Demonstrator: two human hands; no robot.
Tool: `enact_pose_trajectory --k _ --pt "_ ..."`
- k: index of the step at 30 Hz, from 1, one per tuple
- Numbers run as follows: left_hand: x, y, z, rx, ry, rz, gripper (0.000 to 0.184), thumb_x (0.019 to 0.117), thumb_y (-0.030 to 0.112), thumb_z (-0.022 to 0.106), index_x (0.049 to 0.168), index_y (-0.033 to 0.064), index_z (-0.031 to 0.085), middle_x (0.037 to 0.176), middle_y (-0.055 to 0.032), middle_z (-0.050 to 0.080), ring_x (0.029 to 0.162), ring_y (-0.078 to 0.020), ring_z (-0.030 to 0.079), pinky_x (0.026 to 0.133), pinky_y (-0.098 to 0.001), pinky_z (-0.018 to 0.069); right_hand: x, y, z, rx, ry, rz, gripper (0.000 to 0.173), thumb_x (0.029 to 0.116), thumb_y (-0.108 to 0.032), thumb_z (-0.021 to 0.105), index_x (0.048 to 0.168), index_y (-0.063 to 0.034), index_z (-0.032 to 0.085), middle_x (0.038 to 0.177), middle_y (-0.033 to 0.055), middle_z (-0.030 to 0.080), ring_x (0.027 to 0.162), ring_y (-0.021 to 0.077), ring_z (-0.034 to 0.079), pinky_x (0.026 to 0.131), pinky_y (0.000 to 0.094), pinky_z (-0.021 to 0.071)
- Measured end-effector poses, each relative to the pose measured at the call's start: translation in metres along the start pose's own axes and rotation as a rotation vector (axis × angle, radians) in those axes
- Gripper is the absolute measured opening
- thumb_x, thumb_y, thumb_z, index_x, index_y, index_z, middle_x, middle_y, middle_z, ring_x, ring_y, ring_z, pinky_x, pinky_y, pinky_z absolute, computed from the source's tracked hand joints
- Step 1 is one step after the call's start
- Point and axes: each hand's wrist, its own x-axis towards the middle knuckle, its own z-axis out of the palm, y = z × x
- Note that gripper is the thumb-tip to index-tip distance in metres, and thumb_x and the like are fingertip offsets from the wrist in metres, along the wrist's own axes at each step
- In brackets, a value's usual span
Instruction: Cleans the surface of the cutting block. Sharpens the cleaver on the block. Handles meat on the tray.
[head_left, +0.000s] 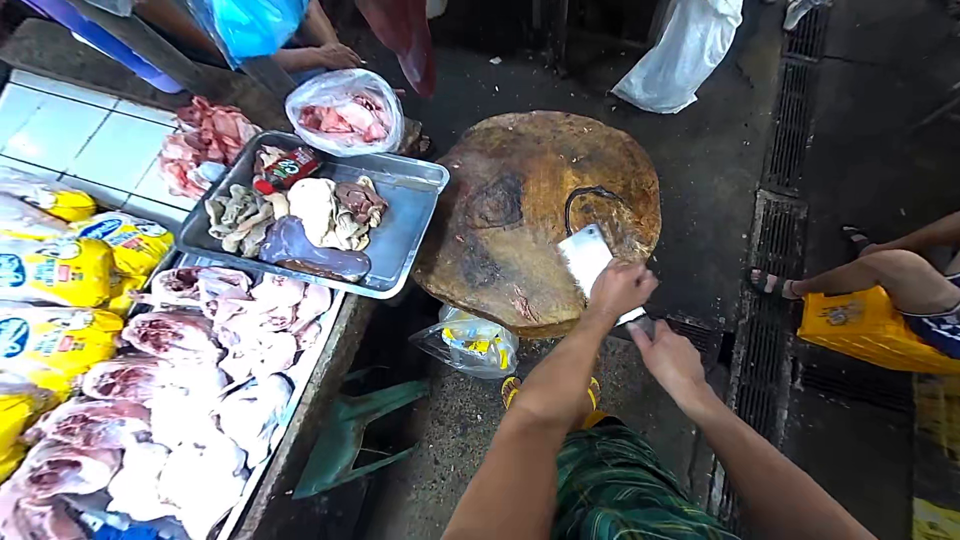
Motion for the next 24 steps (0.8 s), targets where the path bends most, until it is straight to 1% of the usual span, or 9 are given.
enact_pose_trajectory --k 3,5,8,10,12,16,18,22,24 --pt "-0.05 -0.019 -0.043 0.104 0.134 -0.158 0.026 0.0956 0.026 0.063 0.073 0.0131 0.066 0.074 0.0005 0.067 0.084 -0.0167 0.068 0.085 -0.0383 0.0574 -0.009 -0.023 0.015 -0.103 -0.051 -0.164 0.078 0.0992 -0.076 0.032 0.126 -0.0096 0.062 0.094 0.0171 0.073 0.093 0.0382 0.074 0.079 0.0584 0.0582" --pt "-0.042 -0.018 -0.048 0.12 0.142 -0.194 0.027 0.0956 0.025 0.062 0.072 0.0117 0.066 0.072 -0.0005 0.067 0.081 -0.0175 0.068 0.084 -0.0383 0.0567 -0.003 -0.023 0.014 -0.095 -0.033 -0.151 0.079 0.0983 -0.078 0.031 0.126 -0.0108 0.062 0.096 0.0169 0.074 0.096 0.0383 0.073 0.08 0.0587 0.0577" --pt "-0.016 -0.013 -0.031 0.096 0.124 -0.156 0.027 0.0955 0.022 0.062 0.072 0.0096 0.067 0.073 -0.0029 0.069 0.079 -0.0181 0.069 0.084 -0.0391 0.0578 0.009 -0.012 0.01 -0.065 0.02 -0.113 0.078 0.0992 -0.076 0.034 0.131 -0.0101 0.062 0.1 0.0198 0.074 0.098 0.0408 0.073 0.082 0.0618 0.0571" --pt "-0.032 -0.016 -0.04 0.134 0.12 -0.243 0.026 0.0952 0.027 0.064 0.075 0.0119 0.068 0.078 -0.0032 0.068 0.081 -0.0179 0.068 0.077 -0.0389 0.0598 0.007 -0.019 0.016 -0.091 0.011 -0.194 0.075 0.0998 -0.074 0.036 0.129 -0.01 0.062 0.098 0.0205 0.073 0.095 0.0423 0.073 0.079 0.063 0.0577" --pt "-0.05 -0.012 -0.058 0.144 0.181 -0.336 0.025 0.0947 0.027 0.064 0.079 0.0093 0.072 0.084 -0.0064 0.07 0.087 -0.0201 0.07 0.079 -0.0387 0.0608 0.004 -0.024 0.012 -0.139 0.021 -0.31 0.074 0.0989 -0.074 0.04 0.125 -0.0092 0.064 0.091 0.0203 0.074 0.088 0.0431 0.073 0.073 0.0626 0.0583" --pt "-0.022 -0.006 -0.047 0.104 0.145 -0.258 0.025 0.0958 0.023 0.063 0.078 0.0073 0.072 0.076 -0.0044 0.071 0.081 -0.0191 0.07 0.084 -0.0375 0.057 0.019 -0.008 0.007 -0.107 0.056 -0.233 0.078 0.0965 -0.077 0.039 0.125 -0.0093 0.065 0.094 0.0238 0.073 0.09 0.0455 0.072 0.074 0.0655 0.057" --pt "-0.011 -0.017 -0.047 0.088 0.143 -0.192 0.026 0.0956 0.021 0.061 0.076 0.0073 0.07 0.074 -0.0039 0.07 0.08 -0.0188 0.069 0.085 -0.037 0.055 0.021 -0.019 0.006 -0.064 0.066 -0.198 0.074 0.0981 -0.074 0.041 0.124 -0.0086 0.064 0.094 0.0252 0.072 0.092 0.0465 0.072 0.075 0.0666 0.0556" --pt "-0.058 -0.009 -0.071 0.087 0.184 -0.22 0.026 0.0941 0.022 0.063 0.073 0.0084 0.068 0.074 -0.0033 0.068 0.083 -0.0189 0.069 0.084 -0.0366 0.0565 -0.012 -0.022 0.021 -0.087 0.033 -0.278 0.074 0.0972 -0.073 0.046 0.121 -0.0064 0.066 0.09 0.0238 0.073 0.089 0.0462 0.073 0.074 0.0652 0.0571" --pt "-0.07 0.007 -0.069 0.017 0.13 -0.19 0.02 0.0919 0.019 0.067 0.076 0.008 0.072 0.077 -0.0046 0.072 0.084 -0.0204 0.07 0.086 -0.0389 0.0572 -0.034 -0.011 0.027 -0.04 0.015 -0.237 0.074 0.0985 -0.07 0.047 0.125 -0.0036 0.065 0.096 0.0271 0.073 0.093 0.049 0.072 0.078 0.0679 0.0555"
